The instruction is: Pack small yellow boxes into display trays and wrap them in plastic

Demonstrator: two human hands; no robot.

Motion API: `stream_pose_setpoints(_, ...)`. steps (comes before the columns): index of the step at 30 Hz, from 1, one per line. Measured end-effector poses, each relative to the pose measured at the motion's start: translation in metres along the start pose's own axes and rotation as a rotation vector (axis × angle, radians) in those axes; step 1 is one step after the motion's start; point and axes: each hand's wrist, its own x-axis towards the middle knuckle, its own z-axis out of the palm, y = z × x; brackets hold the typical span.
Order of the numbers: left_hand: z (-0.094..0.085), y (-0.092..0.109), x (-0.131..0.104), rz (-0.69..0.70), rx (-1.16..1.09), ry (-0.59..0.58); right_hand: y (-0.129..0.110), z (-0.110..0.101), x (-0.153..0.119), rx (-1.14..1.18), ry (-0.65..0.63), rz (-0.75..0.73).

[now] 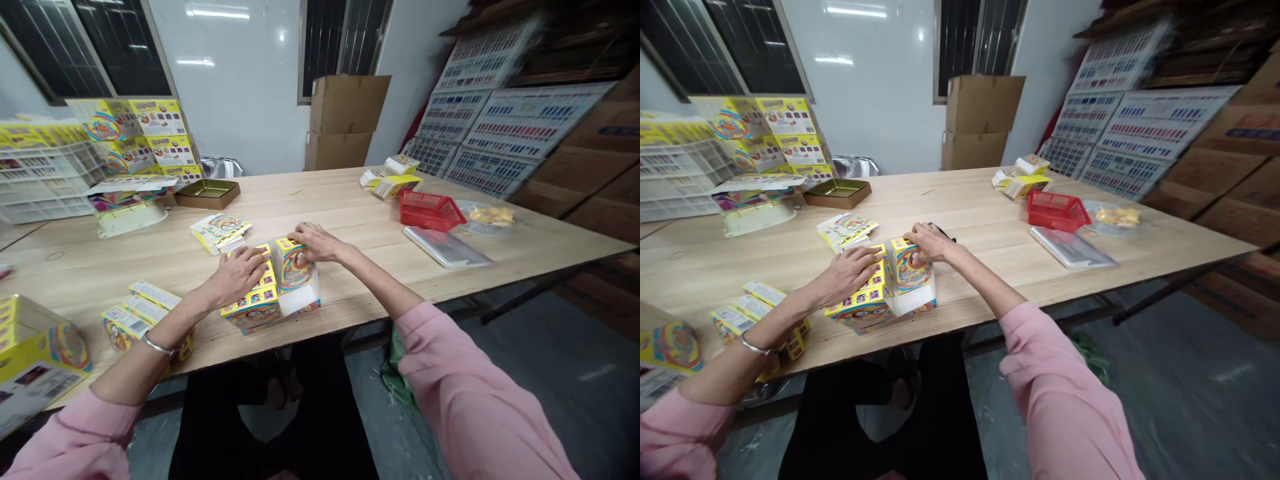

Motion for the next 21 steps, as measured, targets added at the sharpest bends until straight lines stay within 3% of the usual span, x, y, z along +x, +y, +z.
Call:
stream_pose_setpoints(6, 0.002, 0.002, 0.004, -0.047, 0.001, 0.007, -0.02, -0.018, 0.0, -0.113, 0.069, -0.031)
stream_pose_setpoints(12, 0.003, -0.001, 0.007, -0.011, 0.005, -0.002, -0.024, -0.02, 0.005, -0.153, 0.126, 0.009)
stream_pose_setpoints(16, 0.004, -0.007, 0.008, -0.004, -0.005, -0.017, -0.013, -0.01, 0.017, -0.137, 0.145, -0.036)
stream_pose_setpoints(21, 0.004, -0.004, 0.011, -0.031, 0.009, -0.021, -0.008, 0.021, 0.024, -0.132, 0.148, -0.071)
